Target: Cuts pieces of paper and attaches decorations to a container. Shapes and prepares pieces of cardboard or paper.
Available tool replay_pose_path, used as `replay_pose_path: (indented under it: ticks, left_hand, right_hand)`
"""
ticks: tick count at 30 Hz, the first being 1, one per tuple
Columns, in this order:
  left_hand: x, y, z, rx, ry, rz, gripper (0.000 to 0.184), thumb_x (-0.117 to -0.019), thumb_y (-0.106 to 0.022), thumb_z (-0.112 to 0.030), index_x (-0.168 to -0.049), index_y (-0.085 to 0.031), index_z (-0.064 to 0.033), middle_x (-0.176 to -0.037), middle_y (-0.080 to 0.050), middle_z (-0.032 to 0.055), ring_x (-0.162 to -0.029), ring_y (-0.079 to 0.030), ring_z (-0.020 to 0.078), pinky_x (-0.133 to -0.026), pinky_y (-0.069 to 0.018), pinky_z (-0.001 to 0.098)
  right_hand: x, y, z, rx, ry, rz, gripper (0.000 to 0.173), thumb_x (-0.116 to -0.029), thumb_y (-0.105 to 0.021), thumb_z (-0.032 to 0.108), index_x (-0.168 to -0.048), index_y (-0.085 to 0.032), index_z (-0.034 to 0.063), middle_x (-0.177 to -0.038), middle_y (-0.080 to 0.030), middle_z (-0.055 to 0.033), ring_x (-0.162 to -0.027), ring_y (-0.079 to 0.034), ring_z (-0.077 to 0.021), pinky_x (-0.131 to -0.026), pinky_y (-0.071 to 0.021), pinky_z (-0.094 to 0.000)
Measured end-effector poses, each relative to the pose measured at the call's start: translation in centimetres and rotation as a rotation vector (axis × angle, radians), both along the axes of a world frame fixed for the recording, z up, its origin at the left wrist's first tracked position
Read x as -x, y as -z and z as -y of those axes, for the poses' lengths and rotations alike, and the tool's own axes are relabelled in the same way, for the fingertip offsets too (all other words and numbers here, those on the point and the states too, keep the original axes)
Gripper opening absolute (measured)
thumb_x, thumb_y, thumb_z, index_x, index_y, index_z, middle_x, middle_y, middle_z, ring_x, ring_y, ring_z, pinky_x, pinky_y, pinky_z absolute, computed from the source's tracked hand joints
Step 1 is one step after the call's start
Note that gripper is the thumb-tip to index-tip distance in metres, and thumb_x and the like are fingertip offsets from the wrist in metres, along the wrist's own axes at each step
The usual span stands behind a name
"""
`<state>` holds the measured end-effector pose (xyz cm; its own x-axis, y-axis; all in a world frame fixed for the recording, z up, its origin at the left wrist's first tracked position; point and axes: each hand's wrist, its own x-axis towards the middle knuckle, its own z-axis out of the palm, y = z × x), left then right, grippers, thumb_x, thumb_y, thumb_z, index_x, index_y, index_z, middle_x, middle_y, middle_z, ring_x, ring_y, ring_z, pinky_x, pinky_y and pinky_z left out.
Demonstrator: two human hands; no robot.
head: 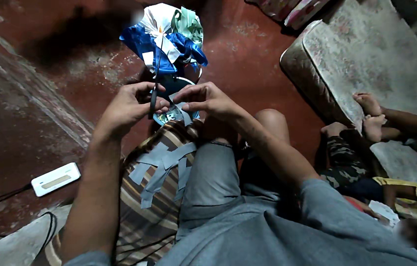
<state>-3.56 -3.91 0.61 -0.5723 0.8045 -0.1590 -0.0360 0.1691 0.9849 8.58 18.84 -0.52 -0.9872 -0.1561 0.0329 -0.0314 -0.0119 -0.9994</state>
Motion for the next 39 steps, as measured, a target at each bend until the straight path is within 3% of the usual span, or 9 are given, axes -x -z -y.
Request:
replay_pose_path:
  ticks: [3,6,10,19,22,27,39]
  left_hand:
    - [1.7,-0.8,2.5,0.118,0.162,-0.025,0.034,-0.0936,-0.065,0.000,-0.127,-0.063,-0.0034,-0.098,-0.075,0.0090,-0.085,-0.074,0.0178,-0.076,-0.0629,0.0301]
    - [2.7,-1.8,4.6,0.214,0.335,-0.059,0.035,-0.0902,-0.063,0.002,-0.125,-0.068,-0.0032,-0.093,-0.076,0.0118,-0.080,-0.074,0.0217,-0.067,-0.0616,0.0297]
    - [2.7,-2.4,4.7,0.291,0.552,-0.049,0.036,-0.0865,-0.066,-0.001,-0.122,-0.072,-0.0060,-0.092,-0.075,0.0061,-0.076,-0.071,0.0147,-0.065,-0.0591,0.0250]
    - [2.2,-1.1,3.4,0.238,0.600,-0.032,0.042,-0.0885,-0.074,-0.011,-0.130,-0.070,-0.0106,-0.100,-0.076,0.0058,-0.080,-0.072,0.0140,-0.061,-0.0584,0.0237]
    - [2.1,-1.2,3.4,0.262,0.600,-0.016,0.038,-0.0882,-0.072,-0.008,-0.126,-0.072,-0.0108,-0.099,-0.076,0.0055,-0.078,-0.072,0.0132,-0.058,-0.0573,0.0232]
    - [2.4,-1.0,3.6,0.257,0.602,-0.064,0.042,-0.0890,-0.071,-0.007,-0.131,-0.069,-0.0107,-0.099,-0.076,0.0055,-0.082,-0.072,0.0139,-0.070,-0.0601,0.0257]
    - [1.6,-0.5,2.6,0.177,0.598,-0.073,0.046,-0.0895,-0.073,-0.011,-0.135,-0.068,-0.0123,-0.099,-0.076,0.0035,-0.083,-0.072,0.0130,-0.069,-0.0602,0.0249]
  right_hand:
    - [0.0,-0.2,-1.0,-0.003,0.042,-0.008,0.026,-0.0936,-0.063,-0.005,-0.119,-0.068,-0.0070,-0.121,-0.068,-0.0130,-0.099,-0.067,-0.0130,-0.086,-0.0581,-0.0290]
    - [0.0,-0.6,-2.2,-0.006,0.087,-0.013,0.026,-0.0939,-0.064,-0.003,-0.120,-0.068,-0.0058,-0.121,-0.067,-0.0133,-0.097,-0.068,-0.0146,-0.084,-0.0594,-0.0307]
    - [0.0,-0.6,-3.3,-0.027,0.095,-0.032,0.028,-0.0927,-0.066,-0.001,-0.120,-0.068,-0.0050,-0.122,-0.067,-0.0126,-0.094,-0.068,-0.0135,-0.081,-0.0593,-0.0297]
    - [-0.1,-0.7,-3.1,-0.032,0.042,-0.043,0.026,-0.0910,-0.067,-0.003,-0.117,-0.069,-0.0054,-0.118,-0.068,-0.0127,-0.089,-0.066,-0.0113,-0.079,-0.0585,-0.0271]
    - [-0.1,-0.9,-3.1,-0.001,0.047,-0.029,0.027,-0.0902,-0.068,-0.005,-0.117,-0.069,-0.0059,-0.119,-0.068,-0.0129,-0.093,-0.067,-0.0128,-0.082,-0.0589,-0.0286]
    - [0.0,-0.9,-3.3,-0.060,0.013,-0.053,0.029,-0.0893,-0.070,-0.003,-0.118,-0.070,-0.0056,-0.119,-0.069,-0.0122,-0.089,-0.067,-0.0109,-0.078,-0.0591,-0.0271]
    - [-0.2,-1.0,-2.6,-0.005,-0.005,0.021,0.030,-0.0864,-0.071,-0.007,-0.116,-0.070,-0.0062,-0.116,-0.069,-0.0127,-0.083,-0.066,-0.0098,-0.074,-0.0583,-0.0257]
